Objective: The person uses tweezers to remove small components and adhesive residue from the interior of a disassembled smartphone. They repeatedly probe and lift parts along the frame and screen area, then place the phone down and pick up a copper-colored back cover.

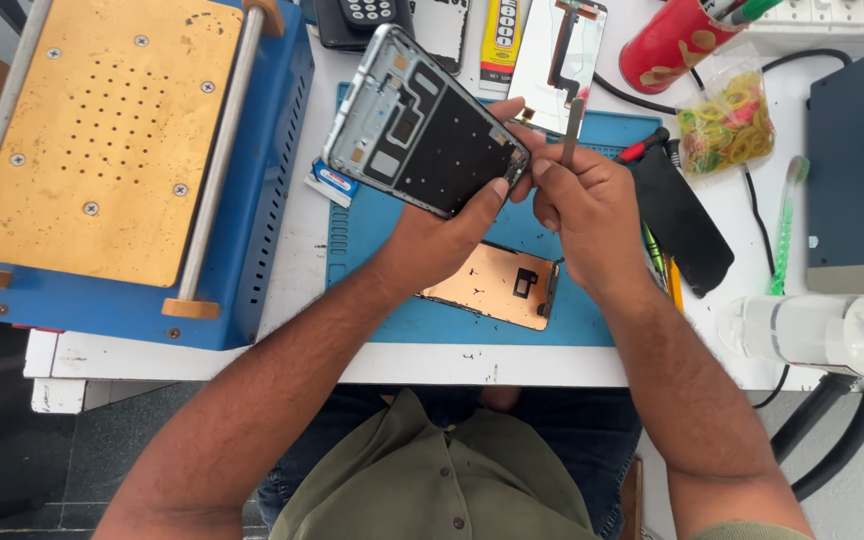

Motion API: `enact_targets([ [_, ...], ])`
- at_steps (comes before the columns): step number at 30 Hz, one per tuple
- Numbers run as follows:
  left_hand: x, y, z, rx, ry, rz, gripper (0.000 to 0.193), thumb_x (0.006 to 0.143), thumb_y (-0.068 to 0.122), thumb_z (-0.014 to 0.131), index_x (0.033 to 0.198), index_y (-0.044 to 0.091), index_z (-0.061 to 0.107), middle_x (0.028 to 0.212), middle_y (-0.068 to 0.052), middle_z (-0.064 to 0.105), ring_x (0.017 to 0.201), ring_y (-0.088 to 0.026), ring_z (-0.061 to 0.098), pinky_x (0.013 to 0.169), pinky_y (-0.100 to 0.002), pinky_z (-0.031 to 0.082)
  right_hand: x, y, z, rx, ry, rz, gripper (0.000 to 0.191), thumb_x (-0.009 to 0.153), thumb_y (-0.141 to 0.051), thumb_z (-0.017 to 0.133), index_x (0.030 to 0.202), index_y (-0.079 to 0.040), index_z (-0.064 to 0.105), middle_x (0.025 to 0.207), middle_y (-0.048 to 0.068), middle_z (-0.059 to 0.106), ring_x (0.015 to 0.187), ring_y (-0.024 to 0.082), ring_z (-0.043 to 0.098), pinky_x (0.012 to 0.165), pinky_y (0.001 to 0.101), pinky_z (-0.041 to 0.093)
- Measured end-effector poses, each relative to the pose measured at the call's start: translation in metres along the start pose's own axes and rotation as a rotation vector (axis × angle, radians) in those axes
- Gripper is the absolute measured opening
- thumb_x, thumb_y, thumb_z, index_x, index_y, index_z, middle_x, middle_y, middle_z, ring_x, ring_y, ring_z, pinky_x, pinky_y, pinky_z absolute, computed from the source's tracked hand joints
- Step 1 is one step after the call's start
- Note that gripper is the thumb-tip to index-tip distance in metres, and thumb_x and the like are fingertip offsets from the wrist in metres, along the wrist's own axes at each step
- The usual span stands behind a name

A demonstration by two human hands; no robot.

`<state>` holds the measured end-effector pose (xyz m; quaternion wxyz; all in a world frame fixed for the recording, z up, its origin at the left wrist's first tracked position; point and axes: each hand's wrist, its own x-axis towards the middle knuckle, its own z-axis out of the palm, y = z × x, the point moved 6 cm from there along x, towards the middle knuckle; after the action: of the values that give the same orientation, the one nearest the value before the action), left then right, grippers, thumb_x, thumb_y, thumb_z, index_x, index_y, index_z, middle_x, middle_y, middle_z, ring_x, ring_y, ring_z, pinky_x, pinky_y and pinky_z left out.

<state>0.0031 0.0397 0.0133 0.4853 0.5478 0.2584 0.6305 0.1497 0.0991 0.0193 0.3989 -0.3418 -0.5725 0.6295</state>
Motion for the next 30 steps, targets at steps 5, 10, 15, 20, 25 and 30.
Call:
enact_targets([
  [5,0.002,0.002,0.003,0.064,-0.035,0.050,0.046,0.109,-0.001,0.048,0.153,0.005,0.038,0.146,-0.009,0.050,0.119,-0.006,0.057,0.099,-0.026,0.056,-0.001,-0.001,0.000,-0.019,0.000,0.069,0.030,0.106,-0.008,0.054,0.130,0.002,0.069,0.085,0.006,0.068,0.061,0.006,0.047,0.056,0.0215,0.040],
  [10,0.003,0.003,0.003,0.098,-0.018,0.036,0.043,0.107,0.001,0.050,0.149,0.005,0.042,0.156,-0.013,0.042,0.125,-0.011,0.055,0.103,-0.031,0.055,0.000,0.001,-0.001,-0.079,0.004,0.065,0.030,0.105,-0.010,0.057,0.130,0.000,0.069,0.084,0.005,0.067,0.062,0.005,0.048,0.057,0.0211,0.040],
  [15,0.004,0.003,-0.003,-0.137,0.045,-0.023,0.073,0.107,0.040,0.066,0.161,0.008,0.029,0.154,-0.015,0.053,0.150,-0.022,0.048,0.129,-0.042,0.046,0.002,0.009,-0.004,0.021,-0.049,0.105,0.011,0.102,-0.010,0.066,0.104,0.000,0.066,0.082,0.006,0.067,0.062,0.008,0.049,0.057,0.0228,0.040],
  [20,0.004,-0.004,-0.017,-0.414,0.091,-0.087,0.091,0.097,0.074,0.046,0.155,0.004,0.039,0.140,-0.018,0.059,0.137,-0.025,0.059,0.114,-0.044,0.059,-0.004,0.009,0.010,-0.161,-0.128,0.109,0.007,0.099,-0.006,0.070,0.102,0.001,0.069,0.087,0.003,0.069,0.074,0.005,0.058,0.067,0.0200,0.046],
  [25,0.005,-0.005,-0.022,-0.520,0.121,-0.060,0.095,0.100,0.080,0.031,0.149,-0.001,0.044,0.119,-0.019,0.066,0.111,-0.024,0.070,0.096,-0.038,0.064,-0.007,-0.010,0.011,-0.315,-0.044,-0.027,0.015,0.094,-0.005,0.070,0.108,-0.001,0.067,0.093,0.000,0.068,0.071,0.003,0.057,0.062,0.0196,0.046],
  [30,0.005,-0.003,-0.022,-0.545,0.106,-0.046,0.085,0.107,0.073,0.029,0.150,0.000,0.045,0.120,-0.019,0.066,0.110,-0.023,0.069,0.099,-0.038,0.063,-0.014,-0.019,0.002,0.211,-0.256,-0.151,0.048,0.114,-0.037,0.044,0.097,0.001,0.067,0.093,0.015,0.071,0.065,0.016,0.062,0.059,0.0274,0.051],
])
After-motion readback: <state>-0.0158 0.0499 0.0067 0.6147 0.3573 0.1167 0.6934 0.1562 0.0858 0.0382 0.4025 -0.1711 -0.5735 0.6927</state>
